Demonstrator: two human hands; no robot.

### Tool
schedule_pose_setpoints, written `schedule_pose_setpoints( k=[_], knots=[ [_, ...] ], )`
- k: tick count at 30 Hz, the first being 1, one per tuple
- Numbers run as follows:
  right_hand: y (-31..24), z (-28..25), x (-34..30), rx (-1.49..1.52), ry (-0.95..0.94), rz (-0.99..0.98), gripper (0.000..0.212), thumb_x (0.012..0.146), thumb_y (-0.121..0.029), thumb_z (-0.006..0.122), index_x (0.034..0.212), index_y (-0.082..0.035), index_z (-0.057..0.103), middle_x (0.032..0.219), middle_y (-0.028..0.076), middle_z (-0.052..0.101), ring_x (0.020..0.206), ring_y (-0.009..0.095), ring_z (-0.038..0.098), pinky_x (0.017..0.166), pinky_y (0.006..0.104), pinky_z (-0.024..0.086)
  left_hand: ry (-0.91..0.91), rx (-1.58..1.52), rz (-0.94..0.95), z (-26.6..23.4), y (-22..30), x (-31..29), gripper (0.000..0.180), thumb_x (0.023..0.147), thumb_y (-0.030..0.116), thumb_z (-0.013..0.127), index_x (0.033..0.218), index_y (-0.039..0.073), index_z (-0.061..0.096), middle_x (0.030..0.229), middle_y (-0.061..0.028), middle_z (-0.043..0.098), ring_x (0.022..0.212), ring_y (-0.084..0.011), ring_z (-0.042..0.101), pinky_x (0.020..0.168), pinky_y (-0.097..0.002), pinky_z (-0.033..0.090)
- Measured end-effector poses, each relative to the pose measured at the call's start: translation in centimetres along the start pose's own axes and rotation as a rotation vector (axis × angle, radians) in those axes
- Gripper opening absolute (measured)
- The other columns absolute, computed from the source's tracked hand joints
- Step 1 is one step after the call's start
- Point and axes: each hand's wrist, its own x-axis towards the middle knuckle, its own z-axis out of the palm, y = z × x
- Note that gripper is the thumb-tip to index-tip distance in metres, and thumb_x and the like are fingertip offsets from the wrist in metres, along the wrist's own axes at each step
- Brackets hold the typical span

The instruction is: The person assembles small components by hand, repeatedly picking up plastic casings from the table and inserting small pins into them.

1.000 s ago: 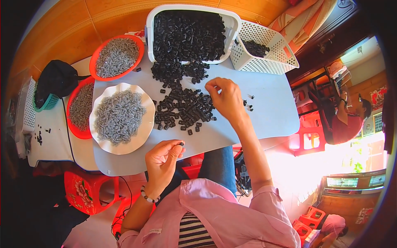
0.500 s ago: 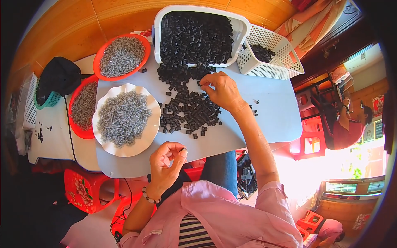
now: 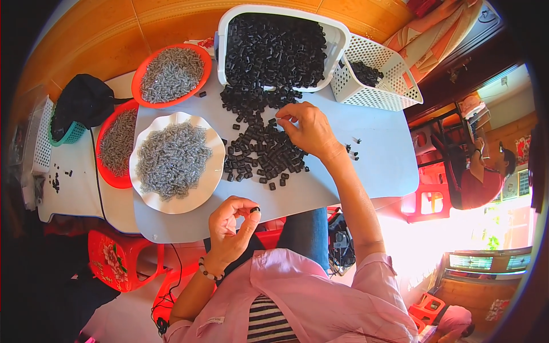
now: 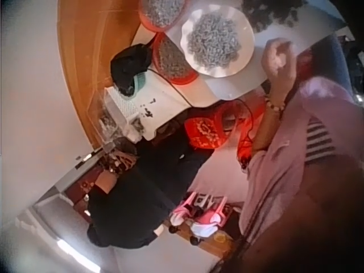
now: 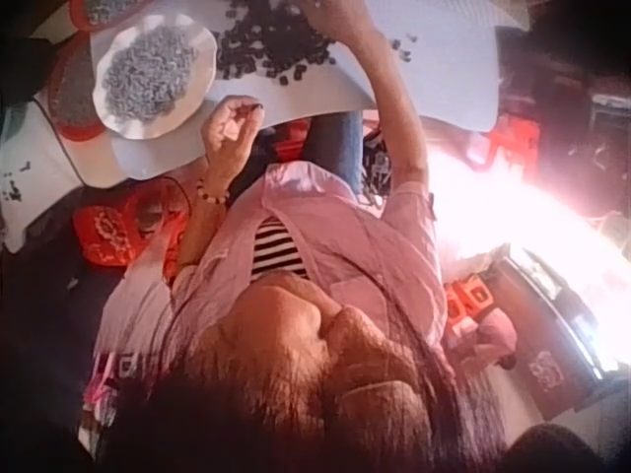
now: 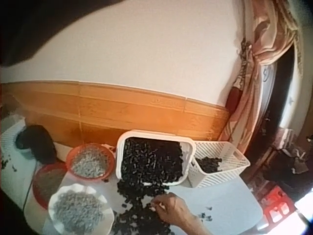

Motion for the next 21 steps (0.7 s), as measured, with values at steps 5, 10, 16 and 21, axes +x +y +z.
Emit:
schedule_pose_setpoints(
  k=[5,10,16,21],
  knots=[
    [-1.2,-0.4,-0.8,0.067,0.031,-0.033,0.01,0.082,-0.009,0.069,0.092,-0.008,0.071,0.081,0.01,0.069,0.083,0.03,0.064,0.077,0.0412,0.052,0.022,-0.023,-0.019,0.2,0.3,-0.1,0.019,0.089,0.0,0.071,0.106,-0.003,0.064,0.095,-0.0046,0.063,0.084,-0.01,0.055,0.079,-0.0249,0.046],
    [-2.9,-0.7,-1.5,-0.004,-0.122,-0.178,0.014,0.08,-0.004,0.069,0.093,-0.007,0.074,0.088,0.009,0.07,0.089,0.028,0.063,0.076,0.0396,0.053,0.031,0.007,-0.007,0.0,0.2,-0.1,0.019,0.089,0.001,0.071,0.106,-0.003,0.064,0.095,-0.0048,0.063,0.084,-0.0097,0.055,0.079,-0.0247,0.046],
    [-2.3,-1.2,-2.2,-0.125,-0.047,-0.183,0.015,0.079,-0.004,0.069,0.093,-0.01,0.074,0.086,0.007,0.068,0.089,0.028,0.061,0.077,0.0396,0.053,0.013,0.015,-0.014,0.2,0.3,0.1,0.018,0.089,0.002,0.071,0.105,-0.004,0.065,0.096,-0.0057,0.064,0.084,-0.0102,0.057,0.079,-0.0251,0.047],
    [-3.3,-1.0,-2.0,-0.055,-0.086,-0.21,0.013,0.08,-0.007,0.07,0.092,-0.01,0.074,0.083,0.007,0.066,0.088,0.028,0.061,0.075,0.0393,0.053,0.016,0.049,-0.005,0.2,0.3,0.1,0.018,0.089,0.002,0.072,0.105,-0.004,0.065,0.094,-0.0054,0.064,0.084,-0.0102,0.057,0.079,-0.0253,0.047]
  ],
)
